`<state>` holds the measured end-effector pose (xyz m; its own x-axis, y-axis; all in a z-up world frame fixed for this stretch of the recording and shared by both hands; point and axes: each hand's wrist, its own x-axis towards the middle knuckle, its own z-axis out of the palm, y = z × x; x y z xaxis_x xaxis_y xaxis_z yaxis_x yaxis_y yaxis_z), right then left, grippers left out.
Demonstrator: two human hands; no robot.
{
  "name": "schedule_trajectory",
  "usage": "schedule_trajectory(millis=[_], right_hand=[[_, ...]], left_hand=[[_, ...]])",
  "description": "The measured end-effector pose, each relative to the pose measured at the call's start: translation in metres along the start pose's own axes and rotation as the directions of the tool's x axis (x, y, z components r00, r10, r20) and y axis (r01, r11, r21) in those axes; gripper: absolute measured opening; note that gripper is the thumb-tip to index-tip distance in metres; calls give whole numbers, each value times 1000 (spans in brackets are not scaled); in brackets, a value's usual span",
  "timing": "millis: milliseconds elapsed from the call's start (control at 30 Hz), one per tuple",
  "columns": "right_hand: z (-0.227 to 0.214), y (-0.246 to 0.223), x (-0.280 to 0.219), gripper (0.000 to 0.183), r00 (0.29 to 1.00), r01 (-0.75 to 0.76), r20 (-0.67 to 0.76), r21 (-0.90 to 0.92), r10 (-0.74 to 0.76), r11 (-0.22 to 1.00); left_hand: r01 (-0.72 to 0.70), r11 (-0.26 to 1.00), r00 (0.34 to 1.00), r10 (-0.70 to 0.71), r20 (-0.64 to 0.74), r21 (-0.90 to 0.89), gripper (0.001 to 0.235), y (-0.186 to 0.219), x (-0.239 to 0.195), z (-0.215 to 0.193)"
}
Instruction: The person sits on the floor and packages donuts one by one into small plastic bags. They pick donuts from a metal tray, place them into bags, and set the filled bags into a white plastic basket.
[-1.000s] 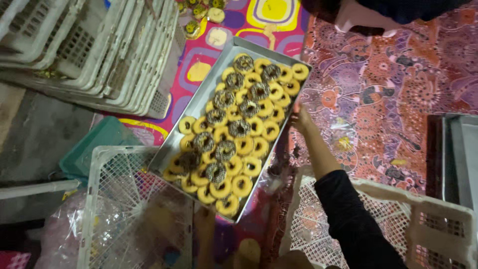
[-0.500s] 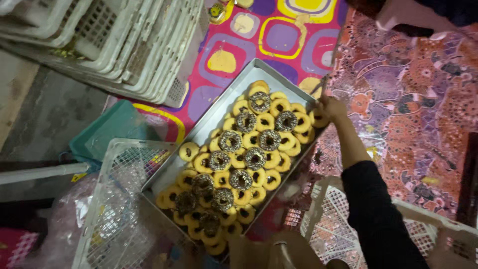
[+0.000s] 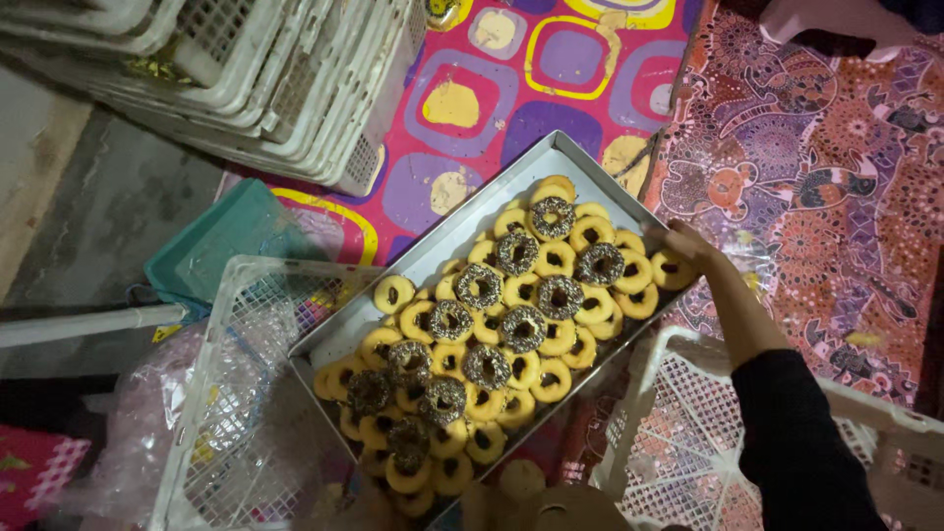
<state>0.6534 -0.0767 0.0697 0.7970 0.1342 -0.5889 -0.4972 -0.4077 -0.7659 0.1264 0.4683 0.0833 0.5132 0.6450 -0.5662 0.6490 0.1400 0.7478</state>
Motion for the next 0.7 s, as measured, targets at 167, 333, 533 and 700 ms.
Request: schedule_trajectory(millis=[167,333,533,700], right_hand=[[6,-21,-8,84,951,-42,-294,-422,-93,906],[6,-91,-33,96,924,-72,-372,-381,-82,922],[-9,-156,-112,89,908,40,-391,-273,-149,961],[-52,-115,-214,87,860,10,-507,-103,-61,995]], left_hand=[[-77,996,997,77,14,-38,47,17,20,-33],[-132,987,991,134,12,-94,50,47,27,-80],[-189,961,982,184,-43,-200,54,73,27,-142],[-208,959,973,222,55,-192,58,95,27,-157]])
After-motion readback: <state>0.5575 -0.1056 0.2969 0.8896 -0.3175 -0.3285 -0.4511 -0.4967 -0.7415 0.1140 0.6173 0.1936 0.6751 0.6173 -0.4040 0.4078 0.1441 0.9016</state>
